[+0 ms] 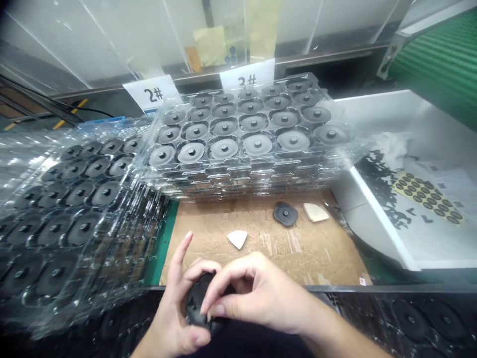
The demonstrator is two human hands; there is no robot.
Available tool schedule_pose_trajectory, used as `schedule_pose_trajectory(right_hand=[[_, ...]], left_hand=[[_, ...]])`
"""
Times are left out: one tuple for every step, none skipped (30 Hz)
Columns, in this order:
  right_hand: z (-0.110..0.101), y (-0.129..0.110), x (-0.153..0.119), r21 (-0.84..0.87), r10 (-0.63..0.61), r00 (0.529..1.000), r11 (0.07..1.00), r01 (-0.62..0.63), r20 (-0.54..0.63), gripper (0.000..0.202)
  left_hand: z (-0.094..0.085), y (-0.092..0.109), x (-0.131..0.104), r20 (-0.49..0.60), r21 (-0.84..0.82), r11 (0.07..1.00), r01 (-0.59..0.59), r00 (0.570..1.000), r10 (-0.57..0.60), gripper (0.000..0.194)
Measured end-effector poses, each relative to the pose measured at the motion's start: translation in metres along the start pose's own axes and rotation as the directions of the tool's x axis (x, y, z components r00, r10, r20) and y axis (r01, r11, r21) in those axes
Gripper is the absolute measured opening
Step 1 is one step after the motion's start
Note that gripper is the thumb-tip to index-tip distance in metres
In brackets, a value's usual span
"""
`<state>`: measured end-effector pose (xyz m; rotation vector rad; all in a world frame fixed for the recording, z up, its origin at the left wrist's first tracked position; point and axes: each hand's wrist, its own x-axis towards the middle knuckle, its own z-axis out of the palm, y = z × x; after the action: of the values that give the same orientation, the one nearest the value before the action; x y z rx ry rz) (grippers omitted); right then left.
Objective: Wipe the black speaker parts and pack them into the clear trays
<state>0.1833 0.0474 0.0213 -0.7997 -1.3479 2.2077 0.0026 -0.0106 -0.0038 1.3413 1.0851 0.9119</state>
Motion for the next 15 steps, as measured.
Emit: schedule_pose_trajectory(right_hand=[[0.000, 0.001, 0.000, 0.016, 0.000, 1.000, 1.000, 0.000, -0.010, 0.007], [-0.001, 0.002, -0.001, 0.038, 0.005, 1.000, 0.999, -0.004, -0.028, 0.008], [-0.002, 0.003, -0.001, 0.063, 0.015, 0.999, 0.998, -0.012, -0.050, 0.009], [-0.003, 0.005, -0.002, 0.087, 0.027, 0.997, 0.996, -0.021, -0.075, 0.011], [-0.004, 0.007, -0.002, 0.109, 0.040, 0.994, 0.994, -0.029, -0.098, 0.013], [-0.006, 0.009, -0.002, 0.130, 0.050, 0.992, 0.991, -0.035, -0.115, 0.014], [-0.007, 0.012, -0.001, 0.150, 0.057, 0.990, 0.988, -0.037, -0.130, 0.015], [-0.009, 0.014, 0.000, 0.168, 0.061, 0.988, 0.985, -0.036, -0.144, 0.015], [-0.012, 0.016, 0.000, 0.182, 0.059, 0.986, 0.983, -0.031, -0.155, 0.016], [-0.015, 0.019, 0.001, 0.190, 0.054, 0.985, 0.981, -0.022, -0.165, 0.016], [-0.018, 0.021, 0.003, 0.190, 0.048, 0.983, 0.982, -0.014, -0.175, 0.015], [-0.022, 0.024, 0.005, 0.176, 0.042, 0.982, 0.984, -0.009, -0.185, 0.014], [-0.026, 0.026, 0.008, 0.141, 0.040, 0.982, 0.990, -0.014, -0.185, 0.012], [-0.030, 0.028, 0.011, 0.080, 0.040, 0.981, 0.996, -0.025, -0.189, 0.012], [-0.034, 0.031, 0.017, -0.011, 0.031, 0.977, 0.999, -0.034, -0.209, 0.013]], left_hand=[[0.001, -0.001, 0.000, -0.015, -0.012, 1.000, 0.001, 1.000, -0.001, 0.114], [0.002, -0.003, 0.001, -0.032, -0.024, 1.000, -0.002, 0.999, 0.001, 0.113], [0.002, -0.004, 0.002, -0.048, -0.039, 0.999, -0.005, 0.999, 0.003, 0.111], [0.002, -0.006, 0.003, -0.057, -0.051, 0.999, -0.007, 0.998, 0.004, 0.109], [0.003, -0.007, 0.004, -0.064, -0.059, 0.998, -0.011, 0.998, 0.007, 0.106], [0.002, -0.009, 0.006, -0.061, -0.065, 0.998, -0.012, 0.998, 0.008, 0.104], [0.002, -0.010, 0.007, -0.047, -0.070, 0.998, -0.010, 0.999, 0.006, 0.102], [0.001, -0.012, 0.010, -0.023, -0.078, 0.997, -0.001, 1.000, -0.001, 0.101], [0.000, -0.014, 0.012, -0.006, -0.093, 0.996, 0.013, 1.000, -0.013, 0.100], [-0.001, -0.015, 0.015, 0.007, -0.112, 0.993, 0.033, 0.999, -0.032, 0.100], [-0.002, -0.017, 0.018, 0.011, -0.133, 0.989, 0.061, 0.998, -0.060, 0.101], [-0.003, -0.018, 0.021, 0.016, -0.147, 0.982, 0.118, 0.993, -0.117, 0.099], [-0.004, -0.019, 0.024, 0.023, -0.152, 0.968, 0.199, 0.980, -0.198, 0.092], [-0.006, -0.020, 0.026, 0.028, -0.152, 0.945, 0.290, 0.957, -0.289, 0.077], [-0.009, -0.019, 0.028, 0.037, -0.149, 0.913, 0.379, 0.925, -0.377, 0.059]])
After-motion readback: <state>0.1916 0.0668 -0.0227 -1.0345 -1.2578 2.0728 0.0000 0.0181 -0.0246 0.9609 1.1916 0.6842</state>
